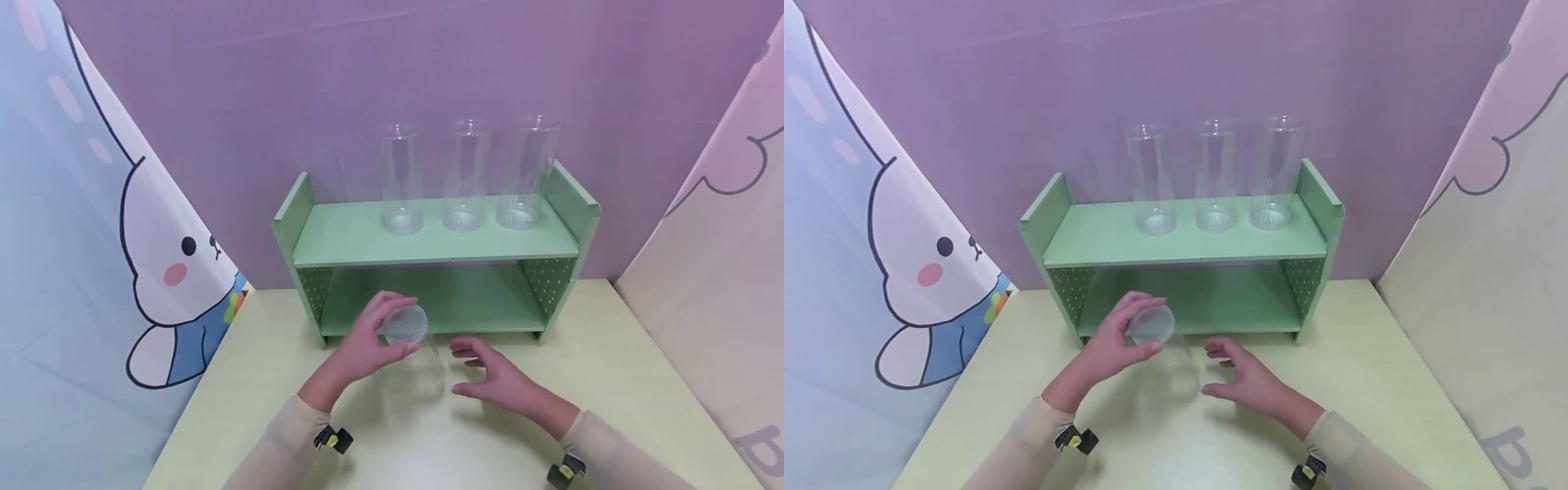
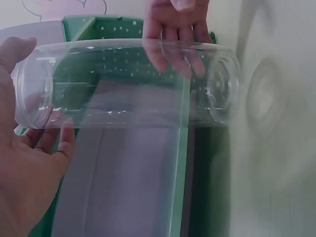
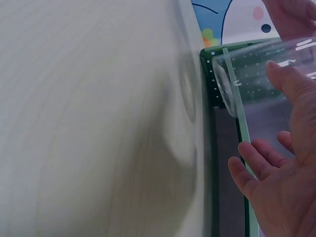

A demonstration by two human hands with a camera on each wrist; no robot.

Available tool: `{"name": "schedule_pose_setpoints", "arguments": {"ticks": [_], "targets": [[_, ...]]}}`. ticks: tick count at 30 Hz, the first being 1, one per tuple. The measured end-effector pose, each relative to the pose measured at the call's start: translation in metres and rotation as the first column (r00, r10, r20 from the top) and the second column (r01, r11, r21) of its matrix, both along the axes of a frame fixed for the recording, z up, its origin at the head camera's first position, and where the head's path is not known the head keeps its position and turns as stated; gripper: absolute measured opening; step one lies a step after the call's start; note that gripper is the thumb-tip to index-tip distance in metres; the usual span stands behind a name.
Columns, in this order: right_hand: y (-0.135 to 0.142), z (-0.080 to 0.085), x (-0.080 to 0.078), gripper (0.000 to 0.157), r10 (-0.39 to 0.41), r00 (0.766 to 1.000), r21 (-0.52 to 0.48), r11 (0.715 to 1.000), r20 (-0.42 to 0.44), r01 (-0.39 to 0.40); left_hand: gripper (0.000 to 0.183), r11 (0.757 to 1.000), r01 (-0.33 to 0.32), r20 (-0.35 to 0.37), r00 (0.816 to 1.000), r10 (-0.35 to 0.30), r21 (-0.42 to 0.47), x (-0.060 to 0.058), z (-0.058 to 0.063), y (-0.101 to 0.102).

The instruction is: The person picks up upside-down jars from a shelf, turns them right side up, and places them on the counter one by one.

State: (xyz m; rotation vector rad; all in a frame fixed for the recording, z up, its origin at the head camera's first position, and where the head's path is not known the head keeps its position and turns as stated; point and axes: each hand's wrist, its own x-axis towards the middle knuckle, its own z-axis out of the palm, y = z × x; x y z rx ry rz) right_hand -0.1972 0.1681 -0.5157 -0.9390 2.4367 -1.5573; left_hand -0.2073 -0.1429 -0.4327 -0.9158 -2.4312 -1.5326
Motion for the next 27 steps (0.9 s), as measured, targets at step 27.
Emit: {"name": "schedule_pose_setpoints", "arguments": {"ticks": [27], "targets": [[0.017,0.002,-0.005,0.070,-0.052,0.998,0.030,0.998,-0.035,0.053,0.067,0.950,-0.232,-0.033,0.972,0.231,-0.207,-0.002,0.003,-0.088]]}}
